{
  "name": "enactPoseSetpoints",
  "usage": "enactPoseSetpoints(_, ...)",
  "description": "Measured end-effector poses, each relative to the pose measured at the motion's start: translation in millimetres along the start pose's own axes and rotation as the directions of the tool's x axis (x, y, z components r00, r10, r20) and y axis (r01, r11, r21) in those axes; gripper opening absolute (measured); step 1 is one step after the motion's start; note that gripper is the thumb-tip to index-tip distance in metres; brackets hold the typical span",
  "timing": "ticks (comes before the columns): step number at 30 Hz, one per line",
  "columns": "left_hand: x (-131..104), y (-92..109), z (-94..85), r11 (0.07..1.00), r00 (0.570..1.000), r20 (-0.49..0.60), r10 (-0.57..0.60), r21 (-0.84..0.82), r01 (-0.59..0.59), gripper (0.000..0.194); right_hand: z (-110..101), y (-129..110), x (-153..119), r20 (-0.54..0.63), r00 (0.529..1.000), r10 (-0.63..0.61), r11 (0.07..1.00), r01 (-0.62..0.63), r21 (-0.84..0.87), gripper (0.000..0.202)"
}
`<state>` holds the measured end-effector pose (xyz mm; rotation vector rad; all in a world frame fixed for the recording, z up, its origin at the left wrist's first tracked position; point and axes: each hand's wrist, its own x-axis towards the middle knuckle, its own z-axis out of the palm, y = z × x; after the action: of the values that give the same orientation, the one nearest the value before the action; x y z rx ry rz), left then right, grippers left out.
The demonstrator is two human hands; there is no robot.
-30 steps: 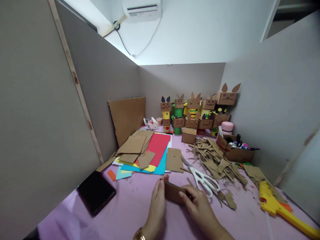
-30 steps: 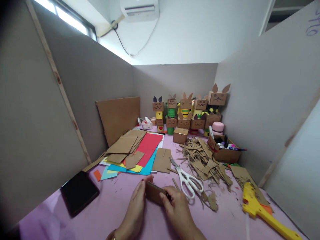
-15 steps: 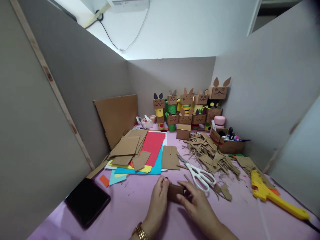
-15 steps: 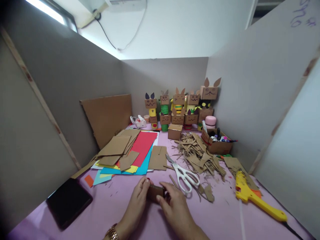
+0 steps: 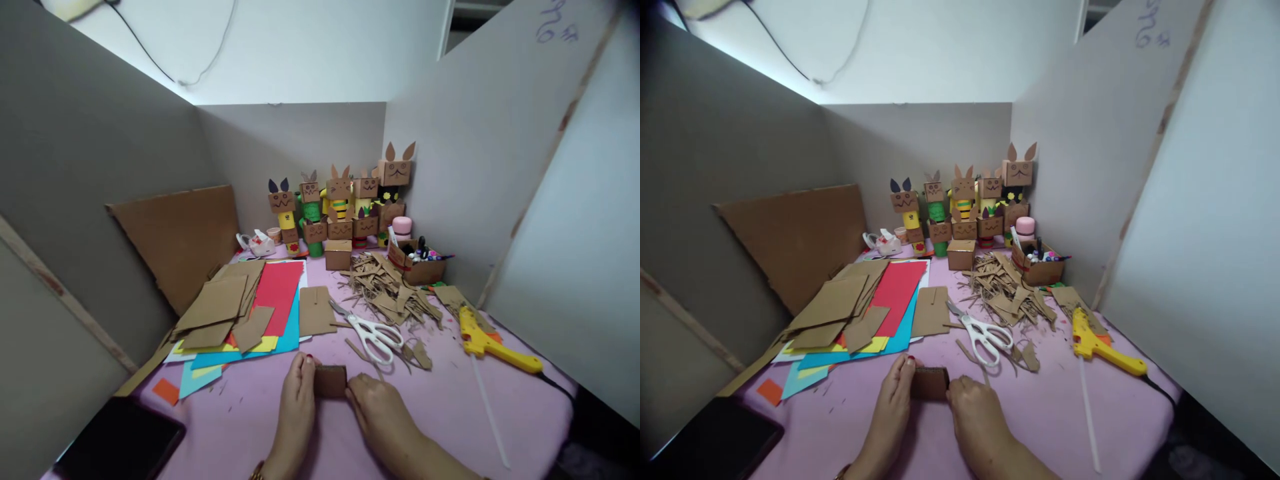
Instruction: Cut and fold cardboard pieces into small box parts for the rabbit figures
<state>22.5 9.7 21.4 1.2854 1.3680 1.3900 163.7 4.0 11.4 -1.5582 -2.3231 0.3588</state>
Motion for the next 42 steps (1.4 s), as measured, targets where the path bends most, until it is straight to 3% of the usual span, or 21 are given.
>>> enactPoseSetpoints(12, -3, -6, -0.9, 0.995, 0.990, -0.104, -0.096, 0.015, 0.098, 0.021, -2, -3, 1, 0.012, 1.000, -0.011, 1.000, 0.011, -0.020, 0.026)
enactPoseSetpoints(18, 0, -1, 1.9, 0.999, 0.999, -0.007, -0.037, 0.010, 0.038, 0.026, 1, 0, 1, -0.012, 1.000, 0.007, 1.000, -0.006, 0.020, 0.027)
enactPoseSetpoints(34, 3, -1, 2.5, 1.000, 1.000, -0.015, -0.023, -0.002, 0.023, 0.026, -1, 2, 1, -0.062, 0.994, 0.085, 0.987, -0.075, 0.146, 0.025)
enactPoseSetpoints(42, 5, -5, 1.1, 1.000, 0.999, 0.015, -0.030, 0.007, 0.030, 0.026, -5, 10, 5, -0.097, 0.995, 0.029, 0.976, -0.007, 0.219, 0.026)
